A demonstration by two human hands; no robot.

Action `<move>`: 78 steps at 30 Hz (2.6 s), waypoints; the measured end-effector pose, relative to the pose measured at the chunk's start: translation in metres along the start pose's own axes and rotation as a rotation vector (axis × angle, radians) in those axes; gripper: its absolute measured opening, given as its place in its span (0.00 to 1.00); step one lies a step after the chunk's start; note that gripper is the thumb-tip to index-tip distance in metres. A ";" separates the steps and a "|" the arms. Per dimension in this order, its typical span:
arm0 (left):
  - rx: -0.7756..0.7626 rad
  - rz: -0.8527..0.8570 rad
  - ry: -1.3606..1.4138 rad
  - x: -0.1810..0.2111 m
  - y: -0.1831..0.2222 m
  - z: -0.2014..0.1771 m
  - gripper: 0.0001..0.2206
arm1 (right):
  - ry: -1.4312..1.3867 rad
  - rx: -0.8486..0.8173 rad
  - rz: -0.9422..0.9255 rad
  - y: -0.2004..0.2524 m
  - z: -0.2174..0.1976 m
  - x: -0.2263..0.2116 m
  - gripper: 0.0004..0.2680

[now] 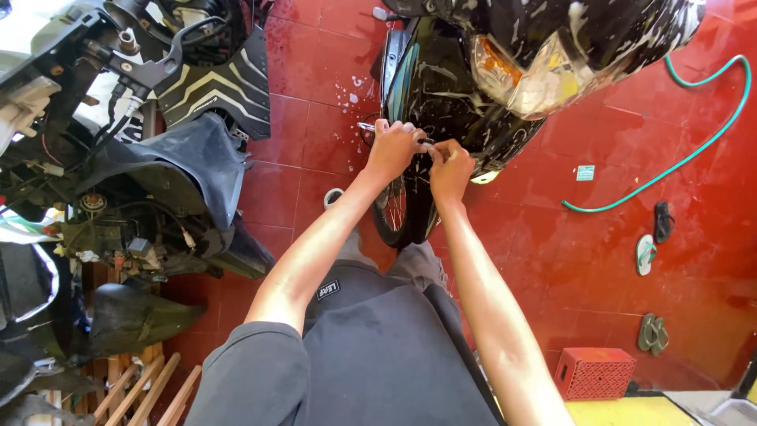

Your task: The person scrubs the front body panel of a motorcycle with a brush and soapy water. They then use a small tool to clean the crevices and edges of the panel.

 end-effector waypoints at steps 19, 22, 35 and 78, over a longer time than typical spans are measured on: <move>-0.065 -0.115 0.113 0.000 -0.008 -0.008 0.05 | 0.156 -0.236 -0.368 -0.022 0.020 0.012 0.08; -0.064 -0.158 0.101 0.002 -0.008 -0.025 0.02 | 0.186 -0.291 -0.405 -0.024 0.026 0.010 0.07; 0.566 -0.757 0.611 0.008 0.076 -0.058 0.10 | 0.262 -0.475 -0.405 -0.030 0.034 0.009 0.06; 0.109 -1.224 1.038 -0.016 0.069 0.056 0.09 | -0.963 0.168 0.862 0.031 0.063 0.123 0.07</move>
Point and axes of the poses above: each hand's wrist, its own y-axis away from the middle knuckle, its own z-axis out of the palm, x = y × z, the point moved 9 cm from there along -y, towards the middle knuckle, and after that the axes turned 4 degrees about x, right-handed, at the moved point
